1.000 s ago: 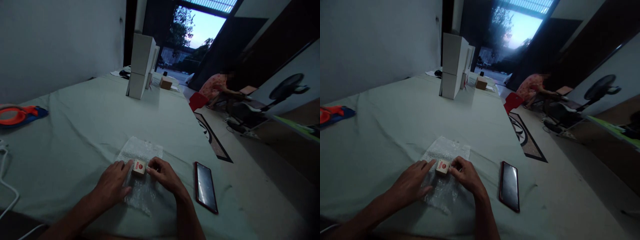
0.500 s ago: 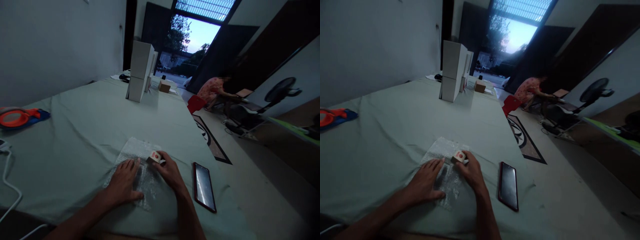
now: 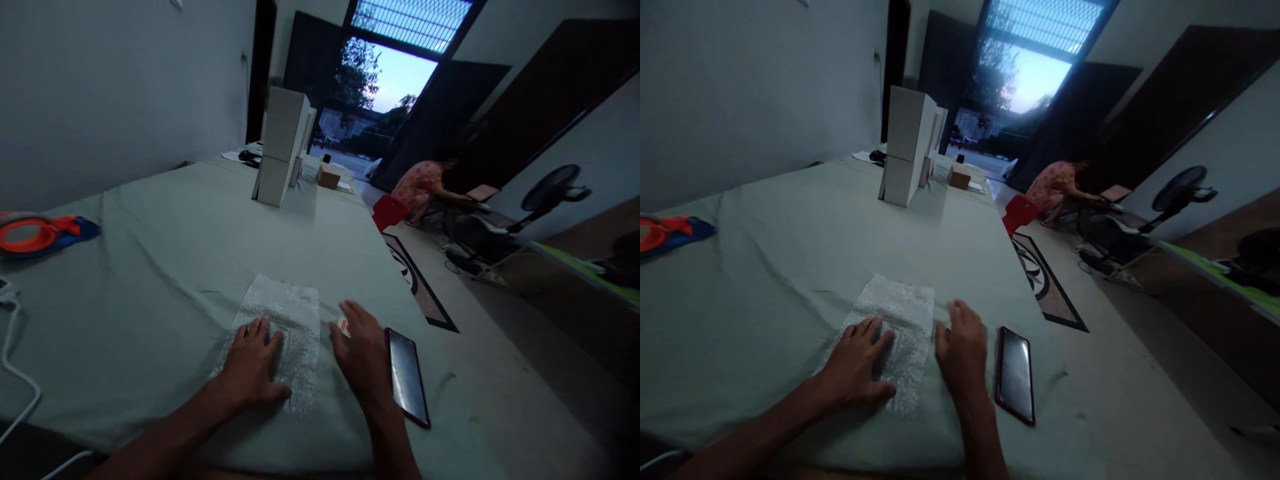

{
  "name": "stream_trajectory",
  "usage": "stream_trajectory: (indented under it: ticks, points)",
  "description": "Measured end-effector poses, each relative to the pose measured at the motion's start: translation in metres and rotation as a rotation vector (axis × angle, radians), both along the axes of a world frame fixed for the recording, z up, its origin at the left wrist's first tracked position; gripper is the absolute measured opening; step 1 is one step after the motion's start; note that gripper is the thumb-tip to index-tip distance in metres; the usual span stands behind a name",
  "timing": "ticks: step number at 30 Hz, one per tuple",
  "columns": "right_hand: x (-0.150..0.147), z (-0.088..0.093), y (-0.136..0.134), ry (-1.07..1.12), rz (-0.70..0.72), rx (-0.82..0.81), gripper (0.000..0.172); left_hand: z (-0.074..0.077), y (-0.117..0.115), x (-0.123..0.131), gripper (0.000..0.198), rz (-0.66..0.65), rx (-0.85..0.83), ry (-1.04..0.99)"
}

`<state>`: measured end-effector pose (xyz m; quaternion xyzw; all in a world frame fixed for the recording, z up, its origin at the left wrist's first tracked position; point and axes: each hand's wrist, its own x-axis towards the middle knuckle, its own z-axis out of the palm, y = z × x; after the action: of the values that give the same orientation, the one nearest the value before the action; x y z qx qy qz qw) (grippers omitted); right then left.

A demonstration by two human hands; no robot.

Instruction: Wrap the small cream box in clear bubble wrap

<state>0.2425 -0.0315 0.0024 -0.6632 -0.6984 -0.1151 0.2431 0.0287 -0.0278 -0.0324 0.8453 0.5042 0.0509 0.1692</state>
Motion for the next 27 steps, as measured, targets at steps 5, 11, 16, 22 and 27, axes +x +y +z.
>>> stream_trajectory:
  ticks: [5, 11, 16, 22, 27]
  points:
    - [-0.050, -0.006, 0.013, -0.020, 0.431, -0.323, 0.038, -0.001, -0.002, 0.001, 0.097, -0.005, -0.012, 0.005]
    - [-0.045, -0.044, 0.036, -0.060, 0.288, -0.402, 0.034, -0.009, -0.004, -0.004, 0.096, -0.021, 0.002, -0.023]
    - [-0.042, -0.056, 0.034, 0.006, 0.288, -0.304, 0.036, -0.009, -0.009, -0.005, 0.093, -0.095, 0.022, -0.037]
    - [-0.035, -0.060, 0.038, 0.106, 0.342, -0.280, 0.036, -0.006, -0.009, -0.003, 0.081, -0.219, 0.031, -0.065]
    - [-0.022, -0.037, 0.034, 0.162, 0.369, -0.203, 0.032, -0.012, -0.007, -0.006, 0.078, -0.238, 0.037, -0.051]
